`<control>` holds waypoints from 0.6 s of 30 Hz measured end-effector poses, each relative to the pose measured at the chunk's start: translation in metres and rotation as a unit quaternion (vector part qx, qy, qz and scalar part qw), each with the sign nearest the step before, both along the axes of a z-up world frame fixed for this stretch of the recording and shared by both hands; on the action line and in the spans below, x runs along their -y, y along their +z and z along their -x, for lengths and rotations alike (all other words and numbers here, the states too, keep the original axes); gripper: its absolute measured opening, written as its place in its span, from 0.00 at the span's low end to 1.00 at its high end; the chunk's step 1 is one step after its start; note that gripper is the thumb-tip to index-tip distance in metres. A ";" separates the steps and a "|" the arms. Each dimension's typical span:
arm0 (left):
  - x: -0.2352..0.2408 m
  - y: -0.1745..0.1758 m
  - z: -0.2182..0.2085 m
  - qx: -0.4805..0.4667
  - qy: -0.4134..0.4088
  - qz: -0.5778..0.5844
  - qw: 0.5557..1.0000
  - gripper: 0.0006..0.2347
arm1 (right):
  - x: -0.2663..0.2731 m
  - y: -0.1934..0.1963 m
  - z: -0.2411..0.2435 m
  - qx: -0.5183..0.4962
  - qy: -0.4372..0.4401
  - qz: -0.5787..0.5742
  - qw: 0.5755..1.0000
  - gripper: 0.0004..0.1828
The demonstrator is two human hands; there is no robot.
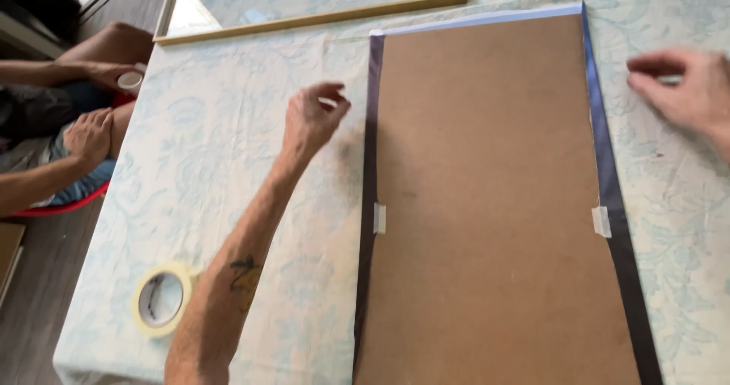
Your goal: Securing a piece of material to a backing board using small strips of masking tape around the edges.
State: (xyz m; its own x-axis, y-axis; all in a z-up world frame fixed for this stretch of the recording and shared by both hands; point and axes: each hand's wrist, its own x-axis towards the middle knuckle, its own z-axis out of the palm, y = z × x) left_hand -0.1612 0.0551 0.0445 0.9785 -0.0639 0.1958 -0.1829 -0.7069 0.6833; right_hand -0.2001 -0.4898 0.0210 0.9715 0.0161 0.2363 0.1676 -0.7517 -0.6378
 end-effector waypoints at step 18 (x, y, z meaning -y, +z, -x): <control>0.003 0.011 0.456 -0.198 0.161 0.260 0.931 0.08 | 0.097 -0.187 0.440 -0.396 -0.269 -0.153 0.865 0.19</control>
